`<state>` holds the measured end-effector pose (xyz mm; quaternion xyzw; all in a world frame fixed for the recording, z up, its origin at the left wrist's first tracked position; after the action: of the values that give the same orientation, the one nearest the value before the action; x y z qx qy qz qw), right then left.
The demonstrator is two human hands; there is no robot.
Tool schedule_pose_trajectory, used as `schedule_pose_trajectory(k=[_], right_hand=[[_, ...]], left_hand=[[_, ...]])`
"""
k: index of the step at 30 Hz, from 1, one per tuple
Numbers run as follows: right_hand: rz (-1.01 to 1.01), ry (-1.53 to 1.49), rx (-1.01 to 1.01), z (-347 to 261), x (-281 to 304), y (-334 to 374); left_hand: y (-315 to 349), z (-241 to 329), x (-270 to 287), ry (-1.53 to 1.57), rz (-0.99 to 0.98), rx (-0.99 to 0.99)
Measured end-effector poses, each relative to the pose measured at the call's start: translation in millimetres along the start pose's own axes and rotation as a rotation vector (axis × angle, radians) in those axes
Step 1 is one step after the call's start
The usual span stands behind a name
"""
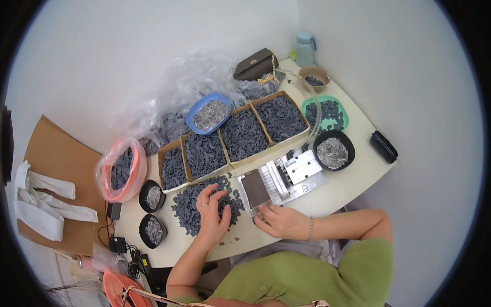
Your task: The person picks up small grey components and metal pieces from various containers and fits them together using a small desktop press tool.
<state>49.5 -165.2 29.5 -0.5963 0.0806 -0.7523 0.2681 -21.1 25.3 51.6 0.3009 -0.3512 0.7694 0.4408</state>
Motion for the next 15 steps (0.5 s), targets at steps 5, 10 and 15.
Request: schedule_pose_trajectory(k=[5, 10, 15], right_hand=[[-0.081, 0.062, 0.043, -5.4, 3.4, -4.7], [0.001, 0.024, 0.021, -4.8, -6.0, 2.3], [0.244, -0.078, 0.048, 37.6, 16.4, -2.1]], left_hand=[[-7.9, -2.2, -3.8, -0.036, -0.052, -0.08], [-0.1, -4.1, -5.1, -0.048, -0.094, -0.109], [10.5, -5.1, -16.4, 0.009, -0.148, -0.175]])
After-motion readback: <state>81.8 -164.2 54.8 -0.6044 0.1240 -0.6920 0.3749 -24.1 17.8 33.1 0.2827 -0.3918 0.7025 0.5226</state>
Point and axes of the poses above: each hand's wrist, its own y-axis away from the middle knuckle, its own x-axis out of the back of the hand, z = x × y, the point moved 3 cm from there along -y, towards the middle knuckle, and after that the axes turned 12 degrees about x, right-handed, at the moved point
